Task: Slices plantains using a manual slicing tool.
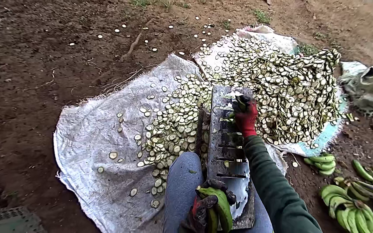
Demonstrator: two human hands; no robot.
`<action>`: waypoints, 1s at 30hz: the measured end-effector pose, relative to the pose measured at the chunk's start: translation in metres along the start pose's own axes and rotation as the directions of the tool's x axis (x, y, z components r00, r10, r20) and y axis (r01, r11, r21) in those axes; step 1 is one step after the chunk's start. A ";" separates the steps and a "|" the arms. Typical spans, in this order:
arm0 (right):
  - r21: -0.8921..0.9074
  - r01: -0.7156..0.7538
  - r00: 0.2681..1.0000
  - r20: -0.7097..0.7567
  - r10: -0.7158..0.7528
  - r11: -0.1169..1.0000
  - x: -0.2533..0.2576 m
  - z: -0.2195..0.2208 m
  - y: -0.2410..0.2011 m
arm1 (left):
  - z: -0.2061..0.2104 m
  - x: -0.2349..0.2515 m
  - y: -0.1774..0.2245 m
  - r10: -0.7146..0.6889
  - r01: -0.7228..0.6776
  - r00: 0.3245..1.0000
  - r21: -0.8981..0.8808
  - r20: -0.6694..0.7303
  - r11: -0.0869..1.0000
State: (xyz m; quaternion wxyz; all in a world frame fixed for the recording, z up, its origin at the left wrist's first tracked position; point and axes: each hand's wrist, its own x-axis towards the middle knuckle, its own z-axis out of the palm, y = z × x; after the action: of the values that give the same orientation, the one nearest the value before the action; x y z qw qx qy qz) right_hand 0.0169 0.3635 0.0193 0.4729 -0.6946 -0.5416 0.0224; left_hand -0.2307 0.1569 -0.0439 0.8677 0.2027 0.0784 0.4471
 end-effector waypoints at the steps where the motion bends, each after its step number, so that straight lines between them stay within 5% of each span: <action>1: -0.044 -0.038 0.999 0.027 0.040 0.998 0.001 -0.005 -0.007 | -0.001 -0.001 0.000 -0.007 0.007 1.000 0.012 -0.011 1.000; 3: -0.132 -0.077 0.997 0.018 0.080 0.988 -0.027 -0.024 -0.019 | -0.004 -0.003 0.000 -0.014 0.015 0.999 0.034 -0.030 0.999; 9: -0.276 0.010 0.995 -0.091 -0.037 0.961 -0.225 -0.088 -0.039 | 0.004 -0.011 0.006 -0.023 0.047 0.988 0.154 -0.154 0.987; 11: -0.298 0.068 0.988 -0.115 -0.106 0.952 -0.211 -0.075 -0.034 | 0.002 -0.009 0.005 -0.022 0.038 0.993 0.135 -0.115 0.990; 17: -0.292 0.023 0.996 -0.075 -0.047 0.956 0.013 0.014 0.004 | -0.003 0.000 0.002 -0.010 0.010 1.000 -0.002 0.003 1.000; 19: -0.289 0.018 0.998 -0.057 -0.036 0.957 0.041 0.022 0.005 | -0.001 0.002 0.002 0.001 -0.001 1.000 -0.002 0.001 1.000; 21: -0.240 -0.014 0.999 -0.047 0.003 0.971 0.005 0.005 0.002 | -0.004 -0.001 0.000 -0.003 0.003 1.000 0.009 -0.009 1.000; 27: -0.218 0.072 0.985 -0.138 -0.103 0.973 -0.232 -0.076 -0.020 | -0.004 -0.009 0.002 -0.011 0.024 0.994 0.121 -0.106 0.992; 30: -0.290 0.131 0.977 -0.127 -0.174 0.948 -0.196 -0.058 -0.011 | -0.008 -0.007 -0.001 -0.021 0.023 0.999 0.082 -0.036 0.996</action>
State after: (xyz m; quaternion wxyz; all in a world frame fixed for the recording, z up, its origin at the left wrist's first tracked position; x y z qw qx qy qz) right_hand -0.0408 0.1751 -0.0356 0.4100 -0.7101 -0.5541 -0.1437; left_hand -0.2367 0.1536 -0.0518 0.8620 0.2294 0.1142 0.4374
